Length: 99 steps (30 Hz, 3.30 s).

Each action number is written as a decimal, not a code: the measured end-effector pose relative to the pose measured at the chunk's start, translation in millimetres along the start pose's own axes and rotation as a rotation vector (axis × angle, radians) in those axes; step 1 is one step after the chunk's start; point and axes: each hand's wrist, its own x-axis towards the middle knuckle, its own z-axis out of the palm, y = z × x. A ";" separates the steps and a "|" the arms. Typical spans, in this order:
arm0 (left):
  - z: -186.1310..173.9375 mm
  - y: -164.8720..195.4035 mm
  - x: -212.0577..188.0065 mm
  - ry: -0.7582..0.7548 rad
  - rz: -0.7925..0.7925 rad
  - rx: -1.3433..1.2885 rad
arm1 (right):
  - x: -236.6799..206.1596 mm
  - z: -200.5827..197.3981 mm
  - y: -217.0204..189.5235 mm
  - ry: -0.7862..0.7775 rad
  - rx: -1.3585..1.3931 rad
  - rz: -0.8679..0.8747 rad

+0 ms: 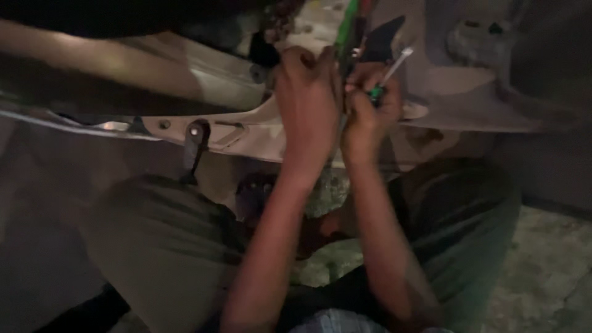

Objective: The person sits on the ground beside a scooter and uses a green-handled screwdriver to unscrew and tighten screws on the scooter's footboard and body panel, repositioning the tool and screws by hand as they work along the panel.

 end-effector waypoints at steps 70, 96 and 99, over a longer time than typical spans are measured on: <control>58.3 19.1 -9.4 0.085 -0.293 -0.161 | 42.1 -39.0 18.7 -0.126 -0.564 -0.146; 66.5 10.8 -17.6 0.187 -0.161 -0.015 | 42.5 -64.4 -2.9 -0.039 0.208 0.007; 66.3 2.7 -16.0 0.205 -0.102 -0.015 | 47.1 -65.6 -13.1 -0.161 0.516 0.175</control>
